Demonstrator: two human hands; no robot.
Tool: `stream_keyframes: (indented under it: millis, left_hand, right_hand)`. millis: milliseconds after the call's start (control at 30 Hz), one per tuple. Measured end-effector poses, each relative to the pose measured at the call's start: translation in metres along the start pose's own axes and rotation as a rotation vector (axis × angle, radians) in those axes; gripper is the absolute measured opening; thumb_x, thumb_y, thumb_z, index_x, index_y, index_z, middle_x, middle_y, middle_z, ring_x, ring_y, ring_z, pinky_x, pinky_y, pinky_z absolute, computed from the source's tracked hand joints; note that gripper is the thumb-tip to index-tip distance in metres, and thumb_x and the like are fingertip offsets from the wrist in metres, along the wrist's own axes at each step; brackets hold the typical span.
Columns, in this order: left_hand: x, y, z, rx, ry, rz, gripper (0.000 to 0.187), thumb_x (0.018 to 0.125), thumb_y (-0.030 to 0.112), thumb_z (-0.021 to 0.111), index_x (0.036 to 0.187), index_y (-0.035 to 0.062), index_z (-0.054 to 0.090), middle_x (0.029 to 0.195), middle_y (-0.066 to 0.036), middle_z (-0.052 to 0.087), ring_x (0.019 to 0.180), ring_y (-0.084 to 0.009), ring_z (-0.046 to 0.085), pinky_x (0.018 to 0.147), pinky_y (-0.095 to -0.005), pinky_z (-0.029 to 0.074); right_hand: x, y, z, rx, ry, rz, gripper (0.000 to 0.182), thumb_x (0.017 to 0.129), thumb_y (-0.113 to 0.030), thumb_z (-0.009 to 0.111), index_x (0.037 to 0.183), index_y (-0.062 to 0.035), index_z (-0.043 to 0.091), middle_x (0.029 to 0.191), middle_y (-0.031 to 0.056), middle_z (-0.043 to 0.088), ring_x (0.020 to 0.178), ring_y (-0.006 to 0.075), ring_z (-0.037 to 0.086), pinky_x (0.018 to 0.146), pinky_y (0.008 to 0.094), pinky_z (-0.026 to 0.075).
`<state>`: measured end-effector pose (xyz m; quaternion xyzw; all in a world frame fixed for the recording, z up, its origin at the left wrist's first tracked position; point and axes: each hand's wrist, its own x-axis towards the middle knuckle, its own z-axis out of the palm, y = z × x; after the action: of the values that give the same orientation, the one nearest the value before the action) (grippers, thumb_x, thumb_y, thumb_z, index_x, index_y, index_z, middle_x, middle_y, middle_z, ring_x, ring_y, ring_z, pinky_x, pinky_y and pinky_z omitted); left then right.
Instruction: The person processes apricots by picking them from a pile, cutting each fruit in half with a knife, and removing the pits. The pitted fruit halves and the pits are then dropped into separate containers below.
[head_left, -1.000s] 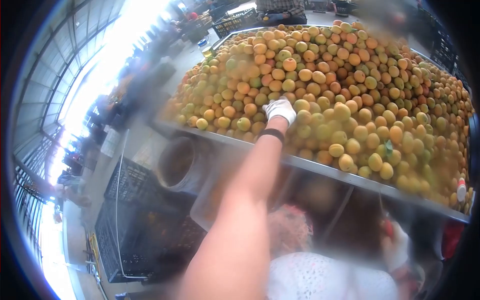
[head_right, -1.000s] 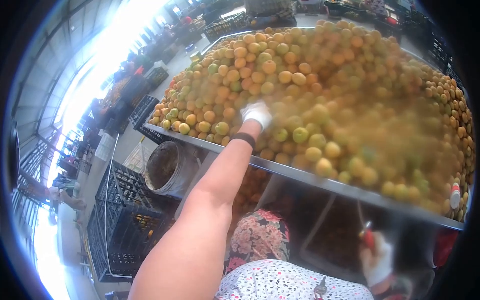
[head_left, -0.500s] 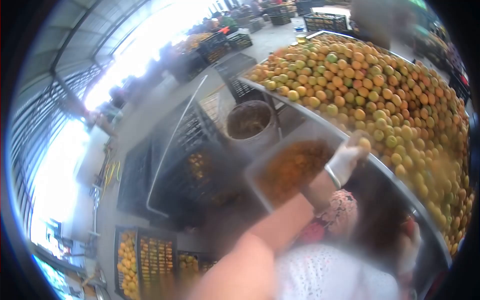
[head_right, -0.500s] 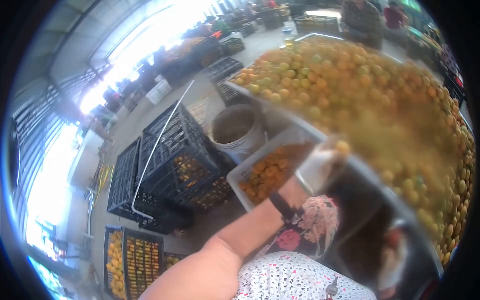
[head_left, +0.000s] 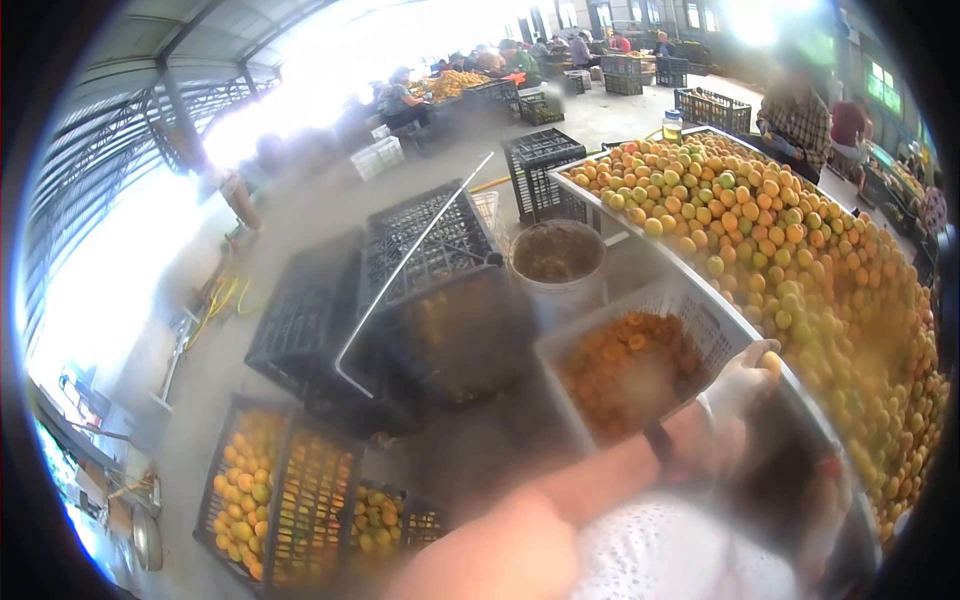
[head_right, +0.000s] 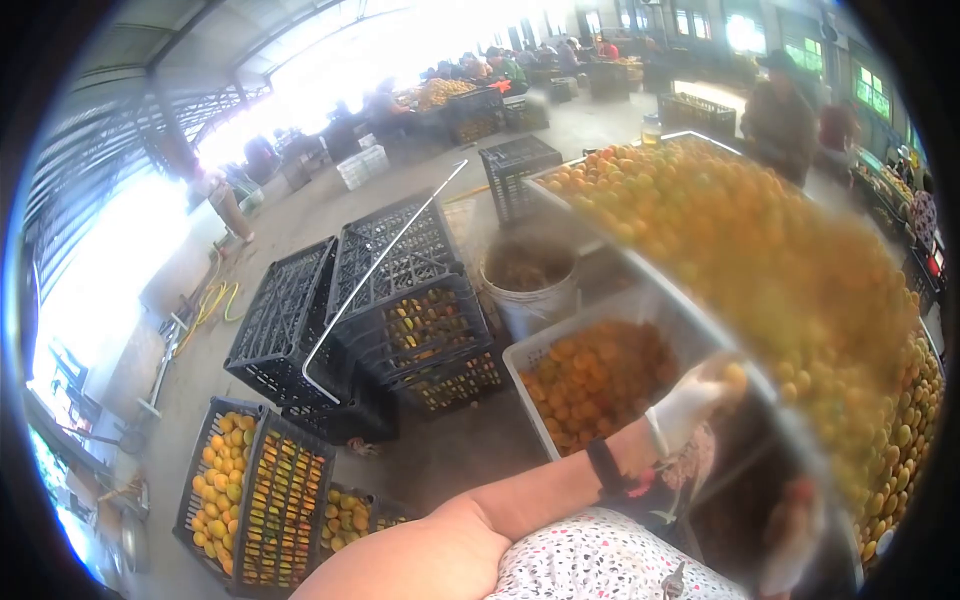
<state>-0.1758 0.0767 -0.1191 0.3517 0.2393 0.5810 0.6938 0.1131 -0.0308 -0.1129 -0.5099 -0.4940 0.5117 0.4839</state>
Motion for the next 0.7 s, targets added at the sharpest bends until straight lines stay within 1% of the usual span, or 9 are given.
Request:
stream_keyframes:
  millis: [33, 100, 167, 200, 267, 333, 567, 633, 700]
  left_hand:
    - [0.001, -0.003, -0.003, -0.015, -0.042, 0.014, 0.052, 0.086, 0.009, 0.061, 0.138, 0.0058, 0.052, 0.089, 0.000, 0.060, 0.069, -0.0088, 0.056, 0.060, -0.0230, 0.046]
    - [-0.011, 0.011, 0.005, 0.006, -0.086, -0.003, 0.058, 0.086, 0.005, 0.061, 0.142, 0.0056, 0.049, 0.092, -0.002, 0.061, 0.072, -0.0102, 0.058, 0.063, -0.0235, 0.048]
    - [-0.036, 0.034, 0.033, -0.094, 0.103, -0.055, 0.058, 0.086, 0.000, 0.061, 0.142, 0.0055, 0.046, 0.091, -0.004, 0.060, 0.070, -0.0108, 0.056, 0.060, -0.0225, 0.046]
    - [-0.036, 0.024, 0.013, -0.082, -0.079, 0.020, 0.055, 0.085, 0.004, 0.064, 0.139, 0.0033, 0.051, 0.105, -0.007, 0.064, 0.085, -0.0140, 0.063, 0.071, -0.0260, 0.053]
    - [-0.047, 0.034, 0.025, -0.035, -0.032, -0.060, 0.055, 0.086, 0.004, 0.065, 0.138, 0.0012, 0.050, 0.107, -0.008, 0.063, 0.088, -0.0146, 0.063, 0.076, -0.0280, 0.054]
    - [-0.051, 0.035, 0.031, -0.043, -0.075, -0.037, 0.056, 0.085, 0.003, 0.066, 0.138, 0.0005, 0.049, 0.104, -0.008, 0.063, 0.083, -0.0138, 0.063, 0.072, -0.0279, 0.054]
    - [-0.037, 0.024, 0.045, 0.056, -0.110, -0.036, 0.057, 0.084, 0.006, 0.069, 0.138, 0.0007, 0.049, 0.100, -0.007, 0.062, 0.077, -0.0132, 0.062, 0.069, -0.0262, 0.051]
    - [-0.038, 0.023, 0.049, 0.070, -0.122, -0.037, 0.058, 0.084, 0.005, 0.069, 0.138, 0.0007, 0.049, 0.101, -0.008, 0.062, 0.078, -0.0146, 0.063, 0.071, -0.0275, 0.052]
    - [-0.047, 0.026, 0.065, 0.085, -0.139, -0.048, 0.058, 0.083, 0.005, 0.069, 0.138, 0.0007, 0.048, 0.102, -0.009, 0.062, 0.079, -0.0159, 0.064, 0.072, -0.0289, 0.052]
  right_hand:
    - [-0.001, 0.000, 0.005, -0.001, -0.002, -0.008, 0.034, 0.106, -0.021, 0.045, 0.135, -0.0052, 0.054, 0.098, -0.0048, 0.062, 0.069, -0.0010, 0.050, 0.057, 0.0134, 0.039]
    - [-0.003, -0.005, 0.026, 0.067, 0.280, -0.066, 0.028, 0.102, -0.023, 0.049, 0.121, -0.0061, 0.060, 0.068, -0.0071, 0.049, 0.047, 0.0021, 0.039, 0.040, 0.0178, 0.028]
    - [-0.012, -0.013, 0.033, 0.029, 0.169, -0.136, 0.027, 0.102, -0.023, 0.050, 0.119, -0.0061, 0.061, 0.069, -0.0071, 0.050, 0.049, 0.0019, 0.040, 0.041, 0.0175, 0.030]
    - [-0.022, -0.020, 0.029, -0.014, 0.076, -0.200, 0.026, 0.101, -0.023, 0.050, 0.117, -0.0061, 0.062, 0.070, -0.0071, 0.051, 0.050, 0.0018, 0.041, 0.041, 0.0172, 0.031]
    - [-0.025, -0.022, 0.037, 0.306, 0.242, 0.001, 0.020, 0.099, -0.016, 0.051, 0.110, -0.0048, 0.064, 0.071, -0.0056, 0.053, 0.055, 0.0031, 0.045, 0.046, 0.0189, 0.034]
    - [-0.035, -0.024, 0.023, -0.155, 0.093, -0.240, 0.016, 0.096, -0.008, 0.051, 0.102, -0.0028, 0.064, 0.074, -0.0026, 0.056, 0.061, 0.0052, 0.048, 0.052, 0.0222, 0.038]
    - [-0.053, -0.040, 0.027, -0.045, 0.133, -0.145, 0.012, 0.093, -0.005, 0.055, 0.101, -0.0015, 0.063, 0.076, 0.0011, 0.059, 0.066, 0.0079, 0.052, 0.058, 0.0250, 0.043]
    - [-0.058, -0.046, 0.029, -0.351, 0.208, -0.359, 0.010, 0.094, -0.005, 0.057, 0.101, -0.0018, 0.063, 0.078, 0.0003, 0.059, 0.067, 0.0084, 0.053, 0.059, 0.0253, 0.043]
    - [-0.064, -0.042, 0.019, -0.241, 0.199, -0.286, 0.009, 0.095, -0.006, 0.057, 0.101, -0.0023, 0.063, 0.077, -0.0001, 0.059, 0.067, 0.0078, 0.052, 0.059, 0.0249, 0.043]
